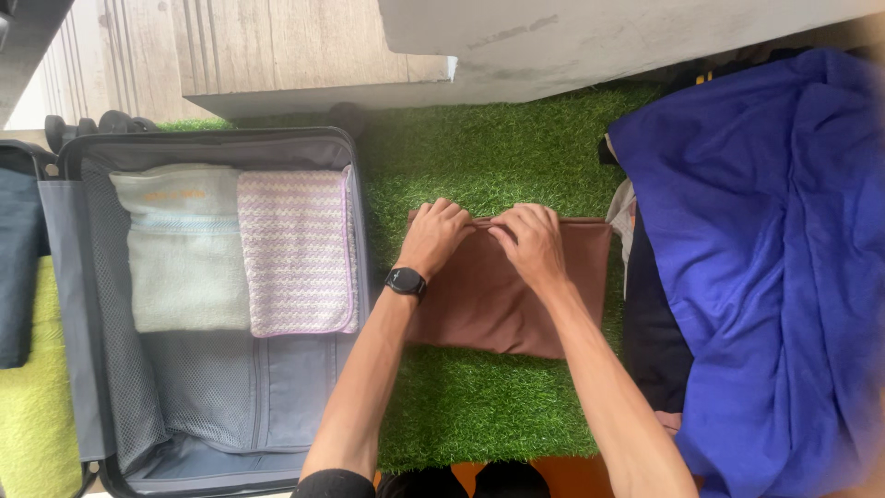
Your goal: The person folds a brown towel on a green mat next to an open suitcase. They smooth the fabric, fold it in half multiple times to create a compact rectangle, and then place the folded towel into the suitcase.
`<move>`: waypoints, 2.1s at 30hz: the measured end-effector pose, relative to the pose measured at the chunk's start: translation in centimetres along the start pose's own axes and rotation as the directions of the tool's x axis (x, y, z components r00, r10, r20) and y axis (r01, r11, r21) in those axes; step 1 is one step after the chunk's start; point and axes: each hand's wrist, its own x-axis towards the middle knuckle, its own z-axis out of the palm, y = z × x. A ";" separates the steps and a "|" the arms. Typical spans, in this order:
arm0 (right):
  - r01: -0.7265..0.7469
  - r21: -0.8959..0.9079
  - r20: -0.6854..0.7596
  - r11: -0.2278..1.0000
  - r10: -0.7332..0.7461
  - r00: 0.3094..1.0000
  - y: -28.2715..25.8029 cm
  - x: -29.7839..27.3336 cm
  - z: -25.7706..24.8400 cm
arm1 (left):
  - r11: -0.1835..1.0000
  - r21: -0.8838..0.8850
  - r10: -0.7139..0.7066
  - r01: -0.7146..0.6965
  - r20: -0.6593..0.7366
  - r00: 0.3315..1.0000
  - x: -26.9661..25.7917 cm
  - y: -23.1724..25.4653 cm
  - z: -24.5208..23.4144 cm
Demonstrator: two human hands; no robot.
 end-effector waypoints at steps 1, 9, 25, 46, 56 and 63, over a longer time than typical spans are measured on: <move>-0.020 0.020 0.026 1.000 0.019 0.999 0.0 0.5 -0.5 | 0.999 -0.037 -0.028 0.028 -0.008 1.000 0.2 0.0 -0.2; 0.001 -0.009 0.073 1.000 0.000 0.997 -0.1 1.9 -1.1 | 0.997 -0.068 -0.041 0.044 0.043 0.998 1.0 -0.6 0.1; 0.036 -0.150 -0.056 0.988 -0.045 0.997 4.3 0.1 -2.4 | 0.958 0.261 0.079 -0.117 0.152 0.985 2.2 -1.2 1.1; -0.087 -0.142 -0.044 0.986 0.082 0.996 8.2 -1.1 -5.7 | 0.939 -0.300 -0.193 0.171 -0.044 0.980 5.6 7.4 6.4; -0.085 -0.230 -0.244 0.970 0.027 0.969 2.9 -3.2 -0.8 | 0.976 -0.037 -0.213 0.215 -0.371 0.904 1.0 5.9 1.7; 0.095 -0.034 -0.095 0.995 -0.098 0.991 -3.8 -1.0 1.0 | 0.991 -0.009 -0.133 0.134 -0.238 0.962 -4.1 0.3 -3.0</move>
